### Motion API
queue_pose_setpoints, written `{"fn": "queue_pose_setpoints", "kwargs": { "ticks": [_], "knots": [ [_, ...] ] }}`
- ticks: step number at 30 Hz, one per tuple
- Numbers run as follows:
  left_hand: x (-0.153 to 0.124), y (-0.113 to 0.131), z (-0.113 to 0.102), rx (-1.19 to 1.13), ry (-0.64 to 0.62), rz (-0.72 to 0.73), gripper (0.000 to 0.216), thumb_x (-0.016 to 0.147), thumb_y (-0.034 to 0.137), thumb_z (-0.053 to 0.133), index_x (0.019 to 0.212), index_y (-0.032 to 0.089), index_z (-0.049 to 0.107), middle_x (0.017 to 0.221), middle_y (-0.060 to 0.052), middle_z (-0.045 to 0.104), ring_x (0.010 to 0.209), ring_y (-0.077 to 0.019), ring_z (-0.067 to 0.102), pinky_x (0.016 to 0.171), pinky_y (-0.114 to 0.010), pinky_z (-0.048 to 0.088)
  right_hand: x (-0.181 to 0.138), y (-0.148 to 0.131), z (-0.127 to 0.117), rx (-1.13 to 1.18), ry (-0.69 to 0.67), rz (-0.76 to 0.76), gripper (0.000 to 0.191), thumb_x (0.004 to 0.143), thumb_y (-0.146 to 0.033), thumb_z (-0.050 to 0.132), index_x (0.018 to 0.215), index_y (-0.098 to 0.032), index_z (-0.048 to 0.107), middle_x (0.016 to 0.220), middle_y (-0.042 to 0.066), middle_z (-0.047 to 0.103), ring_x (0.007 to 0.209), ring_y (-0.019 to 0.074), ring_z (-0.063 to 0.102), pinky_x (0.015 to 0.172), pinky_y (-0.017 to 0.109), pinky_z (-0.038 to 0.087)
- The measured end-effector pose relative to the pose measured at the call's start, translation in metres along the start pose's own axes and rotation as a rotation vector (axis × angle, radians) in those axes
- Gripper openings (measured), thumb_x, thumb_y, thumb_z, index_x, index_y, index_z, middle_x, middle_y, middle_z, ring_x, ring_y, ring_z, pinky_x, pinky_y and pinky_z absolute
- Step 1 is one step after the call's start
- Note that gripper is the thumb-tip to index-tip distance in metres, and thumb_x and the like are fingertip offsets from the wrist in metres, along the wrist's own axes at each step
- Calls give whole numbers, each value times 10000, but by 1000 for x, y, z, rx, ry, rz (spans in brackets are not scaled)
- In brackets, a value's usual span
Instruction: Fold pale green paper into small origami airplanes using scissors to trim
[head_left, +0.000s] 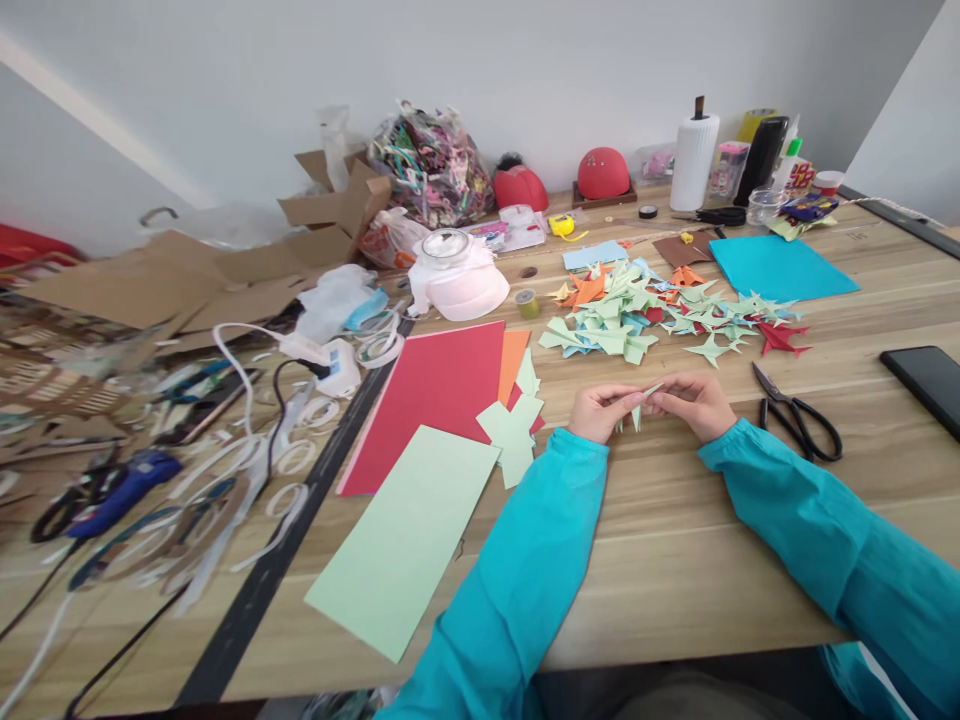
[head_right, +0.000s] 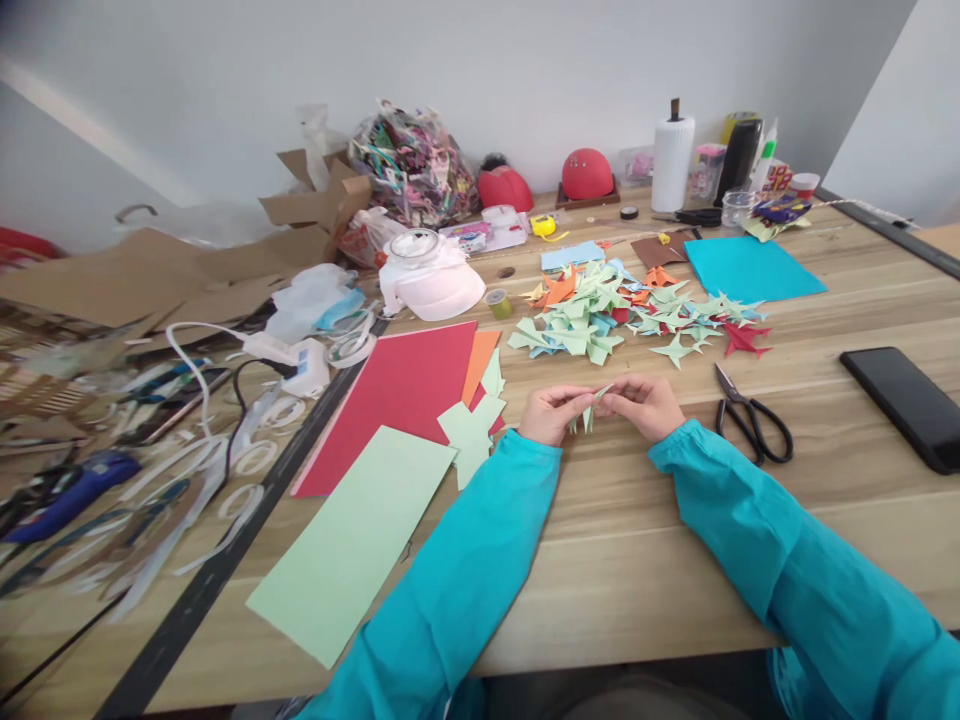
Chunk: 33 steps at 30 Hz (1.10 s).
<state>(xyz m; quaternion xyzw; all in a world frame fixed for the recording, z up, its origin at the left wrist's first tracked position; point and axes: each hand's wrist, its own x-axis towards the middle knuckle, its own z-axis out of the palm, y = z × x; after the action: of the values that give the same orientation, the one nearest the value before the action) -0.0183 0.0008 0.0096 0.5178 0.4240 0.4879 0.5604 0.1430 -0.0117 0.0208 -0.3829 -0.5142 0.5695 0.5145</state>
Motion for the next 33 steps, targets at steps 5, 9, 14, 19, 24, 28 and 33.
{"fn": "queue_pose_setpoints", "kwargs": {
  "ticks": [5, 9, 14, 19, 24, 28, 33],
  "knots": [
    [0, -1, 1, 37, -20, -22, 339, 511, 446, 782, 672, 154, 722, 587, -28, 667, 507, -106, 545, 498, -232, 446, 0, 3, 2, -42, 46, -42, 273, 569, -408, 787, 662, -179, 671, 573, 8, 650, 543, 135, 604, 581, 294, 535],
    [0, -2, 0, 38, -54, -40, 331, 527, 439, 776, 690, 156, 723, 599, -26, 664, 507, -102, 537, 496, -226, 433, 1, 5, 1, -66, 44, -57, 277, 570, -418, 784, 672, -182, 679, 605, 16, 662, 558, 143, 605, 578, 299, 533],
    [0, -2, -2, 40, -95, -44, 303, 549, 412, 770, 700, 152, 725, 631, -27, 672, 537, -101, 537, 520, -224, 415, 2, 5, 0, -90, 19, -57, 274, 576, -423, 779, 676, -183, 692, 619, 24, 675, 558, 142, 602, 566, 293, 530],
    [-1, 1, -1, -2, -108, -11, 270, 544, 385, 778, 653, 147, 711, 637, -25, 664, 586, -114, 561, 572, -234, 426, 1, 4, 0, -89, -2, -52, 264, 599, -429, 763, 657, -181, 693, 587, 16, 664, 538, 132, 592, 559, 281, 516],
    [-2, 4, -1, -10, -106, 20, 267, 543, 377, 781, 642, 142, 703, 622, -23, 646, 582, -111, 547, 557, -232, 410, 1, 4, -2, -93, -30, -58, 240, 641, -411, 741, 683, -177, 702, 597, 16, 664, 548, 124, 588, 561, 262, 498],
    [-2, 4, -1, 0, -98, 41, 272, 544, 382, 781, 638, 140, 700, 616, -16, 628, 564, -98, 517, 531, -224, 386, 0, 3, -2, -113, -56, -77, 238, 689, -414, 704, 676, -176, 702, 628, 24, 670, 560, 121, 587, 572, 260, 498],
    [-1, 0, -2, 2, -92, 19, 296, 543, 400, 780, 662, 140, 704, 647, -24, 656, 567, -101, 533, 537, -223, 400, 0, 3, -2, -125, -52, -108, 246, 699, -422, 694, 668, -178, 692, 622, 19, 664, 550, 121, 589, 561, 261, 509]
  ]
}}
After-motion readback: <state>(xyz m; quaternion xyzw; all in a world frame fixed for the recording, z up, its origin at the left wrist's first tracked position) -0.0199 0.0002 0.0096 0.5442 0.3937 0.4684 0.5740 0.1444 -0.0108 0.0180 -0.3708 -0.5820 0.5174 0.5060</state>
